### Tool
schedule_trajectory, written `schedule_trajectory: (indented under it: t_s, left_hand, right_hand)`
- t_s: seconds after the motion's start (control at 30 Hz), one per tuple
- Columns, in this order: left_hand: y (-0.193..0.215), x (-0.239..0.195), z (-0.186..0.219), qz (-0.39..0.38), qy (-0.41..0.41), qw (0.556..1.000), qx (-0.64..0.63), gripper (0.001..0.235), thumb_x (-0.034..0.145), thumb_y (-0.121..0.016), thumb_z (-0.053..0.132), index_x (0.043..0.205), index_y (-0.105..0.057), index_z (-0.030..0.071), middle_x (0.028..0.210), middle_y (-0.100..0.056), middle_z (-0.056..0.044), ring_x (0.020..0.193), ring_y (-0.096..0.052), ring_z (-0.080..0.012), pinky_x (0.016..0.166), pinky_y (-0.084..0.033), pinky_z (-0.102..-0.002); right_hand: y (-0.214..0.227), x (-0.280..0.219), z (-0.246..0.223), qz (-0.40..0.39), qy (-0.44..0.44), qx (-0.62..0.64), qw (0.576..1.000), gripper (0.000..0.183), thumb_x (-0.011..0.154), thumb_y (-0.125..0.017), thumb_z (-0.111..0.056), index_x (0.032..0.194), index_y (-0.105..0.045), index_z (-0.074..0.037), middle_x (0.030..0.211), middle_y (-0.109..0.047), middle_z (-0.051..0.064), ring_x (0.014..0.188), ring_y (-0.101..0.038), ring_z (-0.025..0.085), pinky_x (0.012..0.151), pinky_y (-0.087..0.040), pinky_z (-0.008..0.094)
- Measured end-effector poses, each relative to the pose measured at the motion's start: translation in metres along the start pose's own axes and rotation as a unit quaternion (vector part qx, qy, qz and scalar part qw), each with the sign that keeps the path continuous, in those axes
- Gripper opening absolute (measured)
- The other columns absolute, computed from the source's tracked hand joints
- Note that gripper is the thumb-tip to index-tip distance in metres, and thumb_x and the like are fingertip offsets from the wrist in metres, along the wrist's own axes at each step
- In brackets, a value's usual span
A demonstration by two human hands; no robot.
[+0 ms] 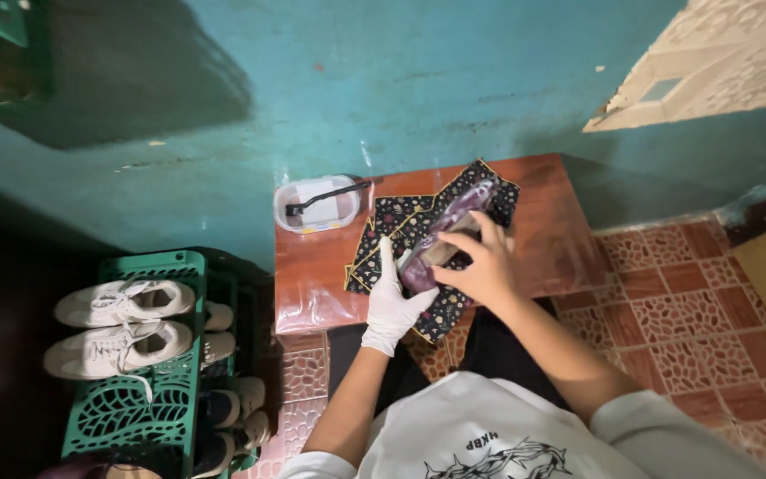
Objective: The person scrubs a purple shoe with a brush, repeatedly dipping it into a container of liquid. The shoe is held in the left hand while the right hand performs the scrubbing action on the upper and sole.
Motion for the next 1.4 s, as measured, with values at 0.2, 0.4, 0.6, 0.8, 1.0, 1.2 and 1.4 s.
schedule_trajectory:
  t_s: [0.2, 0.4, 0.6, 0.8, 1.0, 1.2, 1.4]
  left_hand:
    - [0.001, 0.003, 0.000, -0.010, -0.002, 0.999, -0.046, 0.132, 0.060, -0.092, 0.032, 0.164, -0.014, 0.016, 0.132, -0.069, -0.004, 0.120, -0.066, -0.0235, 0.103, -0.053, -0.039]
    - [0.003, 0.006, -0.003, 0.003, -0.016, 0.995, -0.100, 0.129, 0.058, -0.090, 0.029, 0.164, -0.018, 0.017, 0.127, -0.073, -0.004, 0.118, -0.067, -0.0212, 0.101, -0.055, -0.040]
    - [0.003, 0.007, -0.005, 0.026, -0.003, 0.993, -0.115, 0.115, 0.061, -0.092, 0.029, 0.160, -0.034, 0.017, 0.130, -0.070, -0.008, 0.122, -0.064, -0.0222, 0.105, -0.050, -0.039]
    - [0.002, 0.005, 0.001, 0.020, -0.006, 0.993, -0.114, 0.107, 0.062, -0.093, 0.029, 0.156, -0.043, 0.016, 0.133, -0.068, -0.013, 0.125, -0.063, -0.0263, 0.106, -0.050, -0.041]
    - [-0.002, 0.010, -0.022, 0.011, -0.009, 0.979, -0.205, 0.100, 0.064, -0.091, 0.013, 0.153, -0.047, 0.007, 0.129, -0.070, -0.013, 0.120, -0.063, -0.0169, 0.103, -0.052, -0.035]
    - [-0.006, 0.010, -0.023, -0.012, -0.012, 0.977, -0.212, 0.118, 0.054, -0.099, 0.007, 0.155, -0.038, 0.001, 0.138, -0.063, -0.018, 0.125, -0.058, -0.0193, 0.107, -0.048, -0.037]
    - [-0.005, 0.010, -0.007, 0.005, 0.032, 0.999, -0.020, 0.098, 0.063, -0.088, 0.001, 0.152, -0.046, 0.010, 0.142, -0.061, -0.017, 0.134, -0.054, -0.0318, 0.114, -0.043, -0.043]
  right_hand:
    - [0.012, -0.001, -0.021, -0.049, -0.011, 0.040, 0.998, 0.050, 0.058, -0.088, -0.047, 0.106, -0.077, -0.039, 0.143, -0.055, 0.010, 0.118, -0.061, 0.035, 0.090, -0.041, 0.050]
    - [0.007, -0.017, -0.027, -0.030, 0.040, 0.061, 0.997, 0.055, 0.049, -0.090, -0.048, 0.103, -0.078, -0.039, 0.142, -0.058, 0.011, 0.113, -0.063, 0.033, 0.085, -0.041, 0.043]
    - [0.003, -0.001, -0.022, -0.005, 0.018, 0.052, 0.998, 0.054, 0.053, -0.090, -0.046, 0.105, -0.075, -0.037, 0.135, -0.061, 0.009, 0.107, -0.068, 0.036, 0.085, -0.048, 0.049]
    - [0.000, 0.005, 0.016, 0.067, -0.014, 0.026, 0.997, 0.068, 0.055, -0.090, -0.049, 0.118, -0.072, -0.033, 0.141, -0.057, 0.013, 0.112, -0.066, 0.037, 0.085, -0.047, 0.048]
    - [0.021, 0.008, -0.045, -0.032, 0.040, 0.059, 0.997, 0.052, 0.055, -0.087, -0.045, 0.103, -0.073, -0.033, 0.136, -0.061, 0.008, 0.107, -0.068, 0.035, 0.083, -0.047, 0.050]
    - [0.007, -0.002, -0.038, -0.016, 0.060, 0.069, 0.996, 0.064, 0.051, -0.090, -0.048, 0.110, -0.072, -0.032, 0.140, -0.059, 0.011, 0.111, -0.066, 0.036, 0.085, -0.044, 0.047]
    - [0.011, 0.011, -0.013, -0.019, -0.021, 0.121, 0.992, 0.056, 0.060, -0.091, -0.042, 0.110, -0.073, -0.027, 0.139, -0.059, 0.016, 0.115, -0.064, 0.040, 0.088, -0.043, 0.048]
Point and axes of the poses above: each hand's wrist, its own x-axis towards the middle knuckle, its own y-axis out of the back of the hand, z = x × y, the point moved 7 cm from there along x, towards the middle knuckle
